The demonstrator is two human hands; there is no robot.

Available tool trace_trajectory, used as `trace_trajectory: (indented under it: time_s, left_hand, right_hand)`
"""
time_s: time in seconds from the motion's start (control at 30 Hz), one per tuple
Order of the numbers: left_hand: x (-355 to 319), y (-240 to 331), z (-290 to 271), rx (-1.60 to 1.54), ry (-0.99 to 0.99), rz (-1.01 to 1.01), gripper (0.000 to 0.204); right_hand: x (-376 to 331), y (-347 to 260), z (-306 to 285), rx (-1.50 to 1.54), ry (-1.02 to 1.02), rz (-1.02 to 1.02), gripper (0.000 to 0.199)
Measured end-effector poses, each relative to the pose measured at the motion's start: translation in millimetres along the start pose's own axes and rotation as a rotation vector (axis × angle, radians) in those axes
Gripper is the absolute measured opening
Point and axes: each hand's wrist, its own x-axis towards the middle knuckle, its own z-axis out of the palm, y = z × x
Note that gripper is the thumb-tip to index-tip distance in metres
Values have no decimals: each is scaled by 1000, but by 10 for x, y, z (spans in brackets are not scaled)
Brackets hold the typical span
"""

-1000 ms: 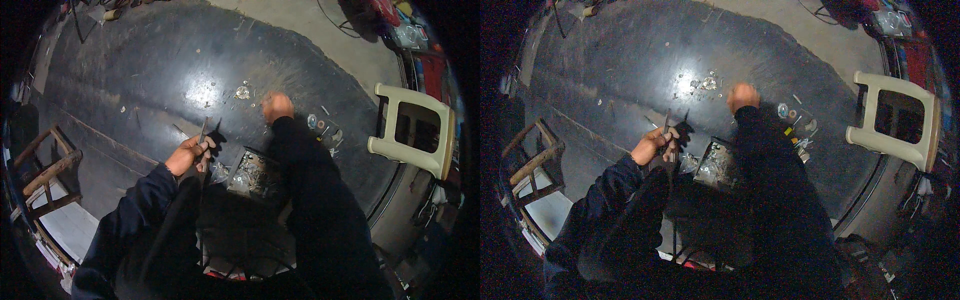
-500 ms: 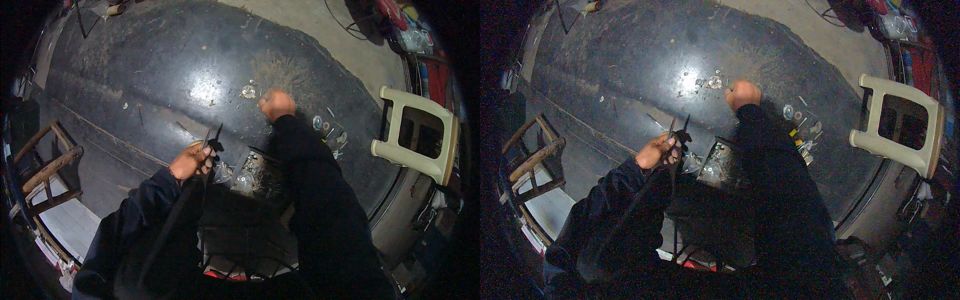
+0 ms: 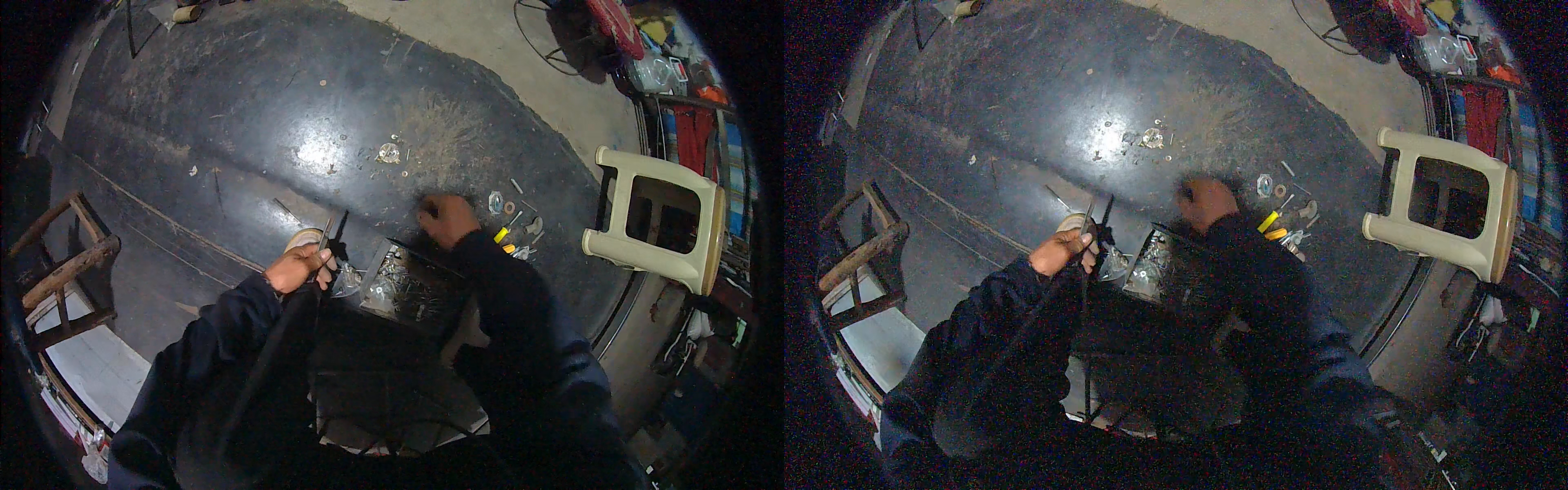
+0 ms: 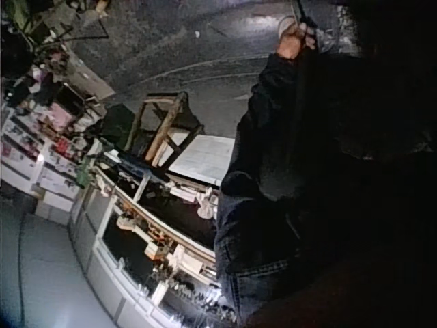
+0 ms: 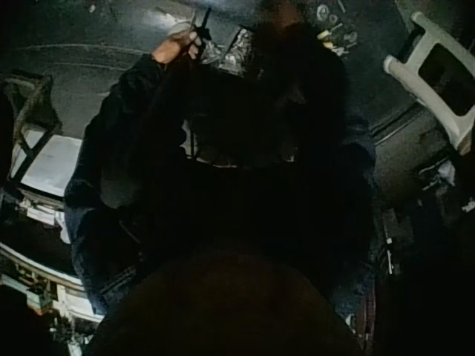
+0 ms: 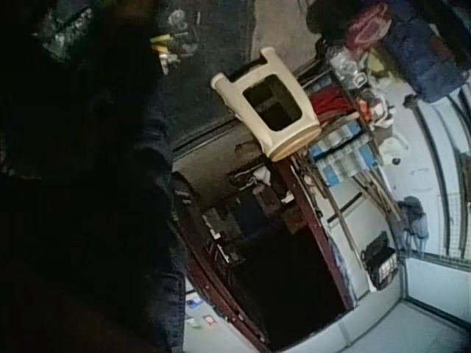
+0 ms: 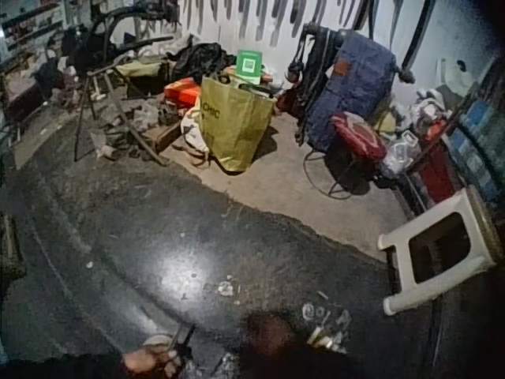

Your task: The person assembles small metal components by hand, inserting a pin into a circular part and using a flat metal tool to adjust it. They then pick up and examine a long metal rod before placing it down.

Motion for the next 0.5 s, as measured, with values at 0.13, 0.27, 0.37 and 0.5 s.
trace_trajectory:
  time_s: [0.13,0.27,0.37,0.5]
  left_hand:
    - [10,-80,-17,-69,3,25,35]
    - [7,-142,-51,-64,15,6,36]
    - [17,-144,-70,-63,2,26,28]
    - [21,-113,-46,-114,15,20,30]
  right_hand:
    - [446,12,179,-28,262,-4,19]
    - [741,-35,391,-118,379,53,17]
    - [817,25,502,-156,374,75,18]
    - [830,95,582,-241,441,61,19]
